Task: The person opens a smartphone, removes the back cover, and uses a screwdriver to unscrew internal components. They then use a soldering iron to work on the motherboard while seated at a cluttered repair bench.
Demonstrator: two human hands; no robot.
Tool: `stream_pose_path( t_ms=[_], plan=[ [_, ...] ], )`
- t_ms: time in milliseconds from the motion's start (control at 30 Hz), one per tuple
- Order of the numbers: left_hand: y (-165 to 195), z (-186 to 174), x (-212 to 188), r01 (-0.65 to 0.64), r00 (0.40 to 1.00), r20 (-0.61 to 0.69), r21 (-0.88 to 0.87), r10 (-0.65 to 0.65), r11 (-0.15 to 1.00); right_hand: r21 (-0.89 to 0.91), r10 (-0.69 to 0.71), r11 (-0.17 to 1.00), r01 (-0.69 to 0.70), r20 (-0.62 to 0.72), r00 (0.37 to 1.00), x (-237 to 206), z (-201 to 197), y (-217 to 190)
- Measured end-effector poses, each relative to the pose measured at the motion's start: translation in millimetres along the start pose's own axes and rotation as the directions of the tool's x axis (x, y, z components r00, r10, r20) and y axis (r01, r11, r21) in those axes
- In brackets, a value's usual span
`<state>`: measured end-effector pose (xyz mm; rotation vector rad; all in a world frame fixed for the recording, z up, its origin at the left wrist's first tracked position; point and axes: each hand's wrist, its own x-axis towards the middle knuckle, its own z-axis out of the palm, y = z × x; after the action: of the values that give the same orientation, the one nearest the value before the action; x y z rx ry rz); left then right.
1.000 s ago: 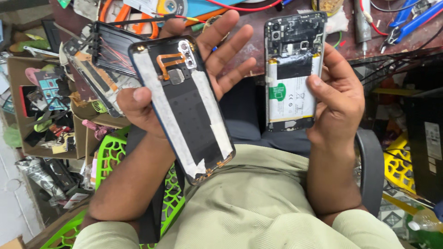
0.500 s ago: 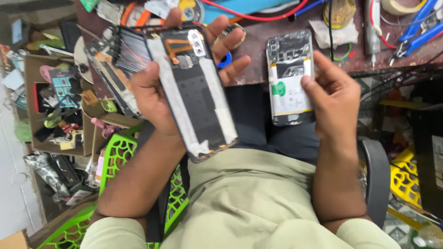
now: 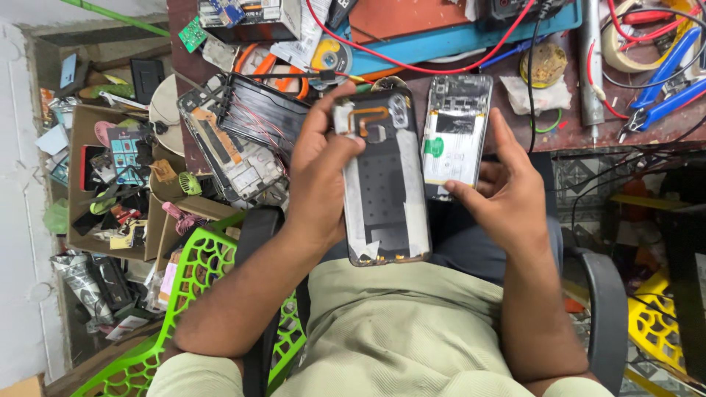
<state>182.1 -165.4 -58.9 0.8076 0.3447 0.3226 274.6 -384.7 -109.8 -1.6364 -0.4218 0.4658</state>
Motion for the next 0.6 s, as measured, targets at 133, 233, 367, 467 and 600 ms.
stream_pose_path(
  t_ms=[133,233,367,467,600],
  plan=[
    [0.0,0.8,0.9,-0.023,0.999,-0.022,0.112,0.026,0.993,-0.215,-0.081,0.974,0.074,-0.022,0.996,2.0,6.3,3.6],
    [4.8,5.3,1.3,-0.013,0.998,-0.066,0.086,0.019,0.996,-0.207,-0.132,0.971,0.12,-0.043,0.99,5.4,8.0,7.8],
    [11.2,13.4,10.7,0.093,0.984,-0.164,0.125,-0.072,0.988,-0.416,-0.147,0.904,0.098,-0.089,0.985,8.0,4.1,7.5],
    [7.6,21.2,28.4,0.087,0.983,-0.171,0.126,-0.064,0.988,-0.404,-0.157,0.908,0.115,-0.073,0.985,7.4,2.0,4.0],
    [6.0,30.3,76.1,-0.117,0.984,-0.105,0.211,0.141,0.97,-0.291,-0.134,0.949,0.12,-0.029,0.991,5.6,-1.5,0.1]
  ],
)
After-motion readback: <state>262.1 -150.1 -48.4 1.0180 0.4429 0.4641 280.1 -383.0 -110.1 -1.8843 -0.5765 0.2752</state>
